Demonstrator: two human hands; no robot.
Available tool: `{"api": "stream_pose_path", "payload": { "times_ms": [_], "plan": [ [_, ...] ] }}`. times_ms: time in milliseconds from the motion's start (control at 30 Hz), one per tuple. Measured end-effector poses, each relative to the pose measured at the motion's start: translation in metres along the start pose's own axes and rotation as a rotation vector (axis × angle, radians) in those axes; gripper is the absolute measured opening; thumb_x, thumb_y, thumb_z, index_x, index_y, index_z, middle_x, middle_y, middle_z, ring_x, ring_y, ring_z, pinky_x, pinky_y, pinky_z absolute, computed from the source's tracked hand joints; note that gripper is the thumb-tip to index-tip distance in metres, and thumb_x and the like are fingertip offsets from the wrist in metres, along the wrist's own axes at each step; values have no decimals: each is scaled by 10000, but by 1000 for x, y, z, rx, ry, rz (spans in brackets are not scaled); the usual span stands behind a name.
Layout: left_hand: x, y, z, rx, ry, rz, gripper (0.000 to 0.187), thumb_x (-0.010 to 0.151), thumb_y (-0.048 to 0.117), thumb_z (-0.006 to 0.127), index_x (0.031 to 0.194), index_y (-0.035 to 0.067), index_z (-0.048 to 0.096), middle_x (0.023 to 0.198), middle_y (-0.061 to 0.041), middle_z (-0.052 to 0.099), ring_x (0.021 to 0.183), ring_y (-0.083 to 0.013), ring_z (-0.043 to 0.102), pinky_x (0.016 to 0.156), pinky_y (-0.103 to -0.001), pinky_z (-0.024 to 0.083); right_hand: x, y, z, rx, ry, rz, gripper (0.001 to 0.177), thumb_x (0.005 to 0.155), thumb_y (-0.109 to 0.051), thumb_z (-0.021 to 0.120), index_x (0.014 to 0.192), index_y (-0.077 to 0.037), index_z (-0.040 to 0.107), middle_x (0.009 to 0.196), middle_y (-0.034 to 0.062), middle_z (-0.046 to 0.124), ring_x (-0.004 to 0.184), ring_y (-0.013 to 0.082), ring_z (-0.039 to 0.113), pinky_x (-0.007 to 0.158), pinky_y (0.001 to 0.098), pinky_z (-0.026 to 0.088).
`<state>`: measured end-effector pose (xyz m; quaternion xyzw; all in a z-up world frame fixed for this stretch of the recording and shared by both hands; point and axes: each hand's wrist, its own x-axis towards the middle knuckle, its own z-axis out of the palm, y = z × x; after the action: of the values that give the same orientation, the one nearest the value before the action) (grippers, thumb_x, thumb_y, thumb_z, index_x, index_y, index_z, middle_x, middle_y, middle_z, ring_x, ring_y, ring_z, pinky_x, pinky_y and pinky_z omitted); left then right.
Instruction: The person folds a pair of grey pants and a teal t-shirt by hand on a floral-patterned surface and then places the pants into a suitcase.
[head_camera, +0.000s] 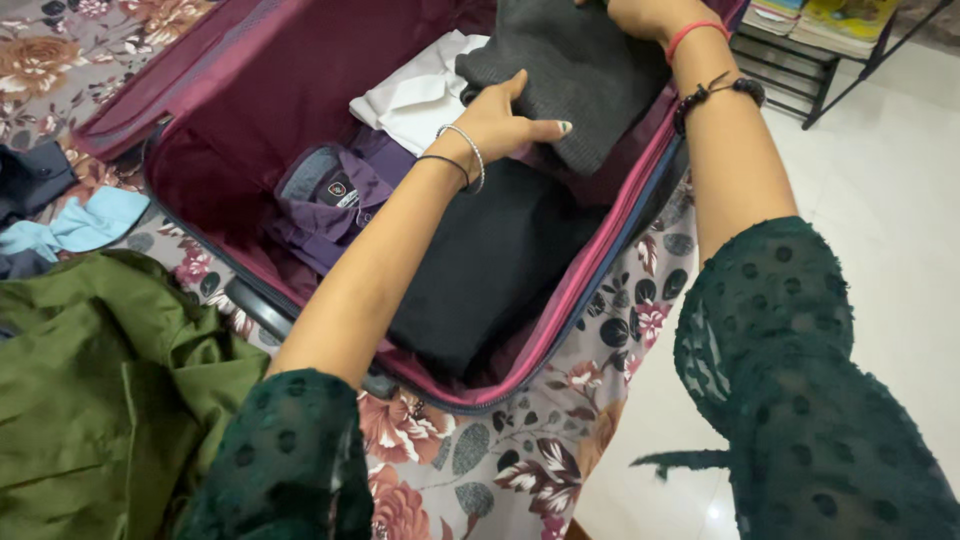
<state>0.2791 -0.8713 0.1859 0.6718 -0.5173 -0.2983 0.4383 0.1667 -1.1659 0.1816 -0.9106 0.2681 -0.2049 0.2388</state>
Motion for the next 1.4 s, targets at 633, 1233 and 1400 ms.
{"api": "stream_pose_path", "payload": {
  "times_ms": [633, 1233, 1400],
  "plan": [
    [-11, -64, 47, 1128, -254, -62, 837, 922, 609, 597, 1538, 90, 367, 1677, -146, 157, 1548, -339, 110, 1213, -544, 206, 1, -7, 32, -493, -705, 93, 743, 914, -374, 676, 1591, -394, 371, 1575, 66, 502, 1395, 311, 531, 1127, 473, 436],
    [-212, -15, -121, 998, 199, 320, 791, 1012, 354, 644, 1534, -124, 290, 1599, -326, 331, 1493, -465, 297, 1231, -480, 261, -170, -293, 75, -450, -251, -791, 777, 961, -467, 611, 1570, -39, 389, 1594, 216, 393, 1402, 411, 429, 1010, 564, 438],
    [-345, 9, -158, 1071, 307, 288, 804, 1041, 355, 645, 1562, -121, 261, 1619, -305, 315, 1519, -440, 285, 1252, -478, 255, -224, -401, 93, -290, -151, -1002, 748, 1005, -396, 617, 1548, 73, 405, 1629, 245, 390, 1396, 418, 463, 1009, 528, 462]
  ]
}}
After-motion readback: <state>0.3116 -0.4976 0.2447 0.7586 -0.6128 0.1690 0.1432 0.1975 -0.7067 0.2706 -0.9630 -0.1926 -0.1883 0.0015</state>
